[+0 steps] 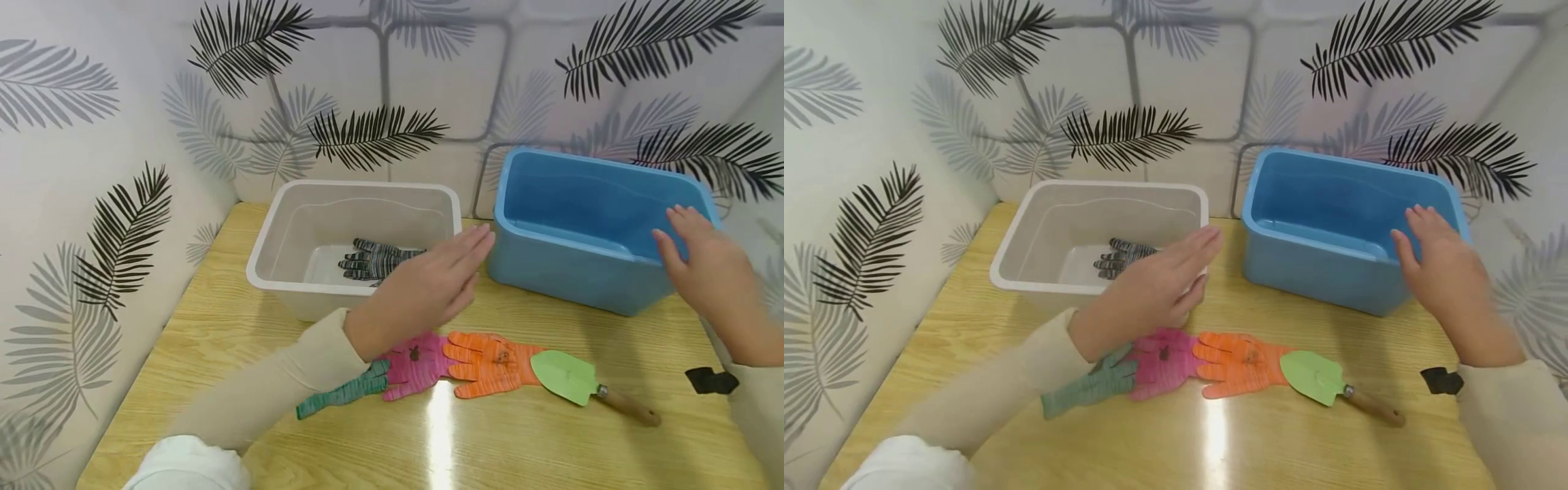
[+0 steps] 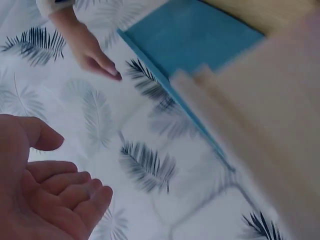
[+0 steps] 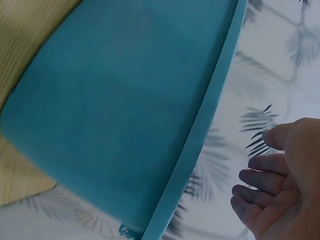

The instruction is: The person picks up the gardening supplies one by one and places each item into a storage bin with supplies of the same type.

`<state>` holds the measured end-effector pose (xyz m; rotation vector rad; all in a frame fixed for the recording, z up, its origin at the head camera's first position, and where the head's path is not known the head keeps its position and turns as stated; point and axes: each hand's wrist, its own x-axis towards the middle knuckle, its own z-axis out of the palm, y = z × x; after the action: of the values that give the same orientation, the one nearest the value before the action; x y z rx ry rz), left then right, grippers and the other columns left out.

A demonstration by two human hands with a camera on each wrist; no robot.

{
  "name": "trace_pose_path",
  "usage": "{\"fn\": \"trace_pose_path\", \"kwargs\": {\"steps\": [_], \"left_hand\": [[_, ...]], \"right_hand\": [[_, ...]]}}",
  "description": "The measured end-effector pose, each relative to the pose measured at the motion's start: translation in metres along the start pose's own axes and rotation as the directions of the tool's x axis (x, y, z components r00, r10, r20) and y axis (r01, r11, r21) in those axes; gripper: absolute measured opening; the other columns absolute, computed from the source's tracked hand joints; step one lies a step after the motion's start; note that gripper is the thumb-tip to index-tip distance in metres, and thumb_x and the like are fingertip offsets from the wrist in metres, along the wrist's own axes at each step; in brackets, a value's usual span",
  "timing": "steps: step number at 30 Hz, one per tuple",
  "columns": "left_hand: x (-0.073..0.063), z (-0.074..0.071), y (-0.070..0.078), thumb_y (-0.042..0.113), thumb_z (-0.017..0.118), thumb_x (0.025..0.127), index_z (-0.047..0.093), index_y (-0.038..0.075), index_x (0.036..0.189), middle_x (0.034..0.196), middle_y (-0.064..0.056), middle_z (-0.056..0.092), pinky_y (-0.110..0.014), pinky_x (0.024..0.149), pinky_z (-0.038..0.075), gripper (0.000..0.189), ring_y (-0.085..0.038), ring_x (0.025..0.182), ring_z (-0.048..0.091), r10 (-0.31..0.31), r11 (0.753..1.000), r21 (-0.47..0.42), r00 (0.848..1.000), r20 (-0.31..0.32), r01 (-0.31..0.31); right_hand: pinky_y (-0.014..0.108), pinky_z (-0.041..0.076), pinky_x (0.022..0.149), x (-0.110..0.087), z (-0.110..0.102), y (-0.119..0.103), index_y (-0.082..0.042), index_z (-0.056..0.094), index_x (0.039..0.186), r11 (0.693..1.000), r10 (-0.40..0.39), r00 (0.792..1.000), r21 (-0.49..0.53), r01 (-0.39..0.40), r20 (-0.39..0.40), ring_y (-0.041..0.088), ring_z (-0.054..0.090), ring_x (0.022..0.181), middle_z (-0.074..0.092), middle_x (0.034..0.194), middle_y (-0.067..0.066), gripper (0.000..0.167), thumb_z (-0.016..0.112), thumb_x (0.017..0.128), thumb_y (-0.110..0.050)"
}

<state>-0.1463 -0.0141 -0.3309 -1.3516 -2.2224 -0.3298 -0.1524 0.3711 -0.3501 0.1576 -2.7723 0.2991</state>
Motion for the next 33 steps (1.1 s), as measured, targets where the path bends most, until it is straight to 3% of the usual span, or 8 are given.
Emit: {"fn": "trace_pose_path", "kwargs": {"steps": [5,9,13,18,23,28,30,33], "left_hand": [[0.029,0.032,0.030,0.018,0.036,0.096,0.034,-0.006,0.139,0.143,-0.018,0.036,-0.028,0.109,0.019,0.049,-0.025,0.134,0.030,0.002,0.992,0.126,0.994,0.110,-0.016],[0.050,0.058,0.045,0.019,0.031,0.097,0.032,-0.006,0.141,0.144,-0.016,0.036,-0.029,0.109,0.018,0.051,-0.023,0.135,0.028,-0.020,0.985,0.172,0.989,0.149,-0.006],[0.069,0.082,0.050,0.025,0.033,0.097,0.029,-0.005,0.142,0.146,-0.015,0.034,-0.029,0.109,0.020,0.054,-0.023,0.136,0.025,-0.093,0.976,0.208,0.984,0.154,0.059],[0.088,0.112,0.052,0.032,0.036,0.097,0.028,-0.003,0.143,0.147,-0.014,0.031,-0.033,0.109,0.025,0.058,-0.026,0.137,0.024,-0.217,0.951,0.261,0.958,0.187,0.165],[0.099,0.137,0.051,0.039,0.040,0.096,0.028,0.000,0.144,0.148,-0.014,0.028,-0.038,0.110,0.024,0.063,-0.027,0.137,0.022,-0.307,0.925,0.298,0.926,0.220,0.236],[0.102,0.149,0.046,0.046,0.042,0.094,0.024,0.002,0.146,0.150,-0.013,0.025,-0.039,0.112,0.018,0.070,-0.026,0.139,0.018,-0.354,0.905,0.340,0.897,0.265,0.257],[0.101,0.151,0.043,0.046,0.042,0.094,0.024,0.002,0.146,0.150,-0.012,0.025,-0.040,0.112,0.016,0.070,-0.026,0.139,0.018,-0.354,0.902,0.350,0.898,0.260,0.254],[0.099,0.154,0.040,0.046,0.044,0.094,0.026,0.001,0.145,0.149,-0.012,0.029,-0.040,0.112,0.016,0.070,-0.025,0.138,0.023,-0.338,0.900,0.358,0.916,0.218,0.247]], "right_hand": [[0.059,0.021,0.102,0.013,0.000,0.032,0.013,0.025,0.139,0.996,0.084,0.995,-0.030,-0.083,0.046,0.050,0.027,0.126,0.031,0.136,0.037,0.052,0.038,0.100,-0.020],[0.064,0.026,0.096,0.025,0.005,0.051,0.015,0.025,0.137,0.989,0.144,0.985,-0.051,-0.140,0.092,0.056,0.033,0.117,0.033,0.132,0.040,0.053,0.036,0.100,-0.022],[0.065,0.028,0.093,0.035,0.013,0.065,0.016,0.027,0.136,0.975,0.212,0.966,-0.098,-0.199,0.147,0.058,0.036,0.113,0.035,0.129,0.041,0.056,0.033,0.100,-0.027],[0.064,0.034,0.089,0.044,0.024,0.080,0.016,0.029,0.135,0.952,0.287,0.939,-0.168,-0.257,0.190,0.058,0.039,0.109,0.038,0.125,0.041,0.054,0.032,0.100,-0.025],[0.062,0.036,0.090,0.046,0.031,0.089,0.017,0.032,0.131,0.931,0.326,0.930,-0.229,-0.284,0.172,0.057,0.041,0.108,0.040,0.122,0.041,0.047,0.036,0.098,-0.015],[0.061,0.032,0.094,0.048,0.037,0.090,0.017,0.027,0.135,0.927,0.346,0.925,-0.210,-0.311,0.156,0.055,0.037,0.114,0.036,0.126,0.040,0.049,0.035,0.098,-0.013],[0.061,0.030,0.095,0.049,0.037,0.091,0.016,0.023,0.137,0.932,0.345,0.925,-0.177,-0.316,0.161,0.055,0.035,0.116,0.033,0.129,0.040,0.050,0.034,0.098,-0.014],[0.062,0.028,0.096,0.051,0.037,0.092,0.014,0.017,0.140,0.928,0.369,0.913,-0.121,-0.352,0.175,0.055,0.032,0.120,0.028,0.135,0.039,0.053,0.032,0.099,-0.017]]}}
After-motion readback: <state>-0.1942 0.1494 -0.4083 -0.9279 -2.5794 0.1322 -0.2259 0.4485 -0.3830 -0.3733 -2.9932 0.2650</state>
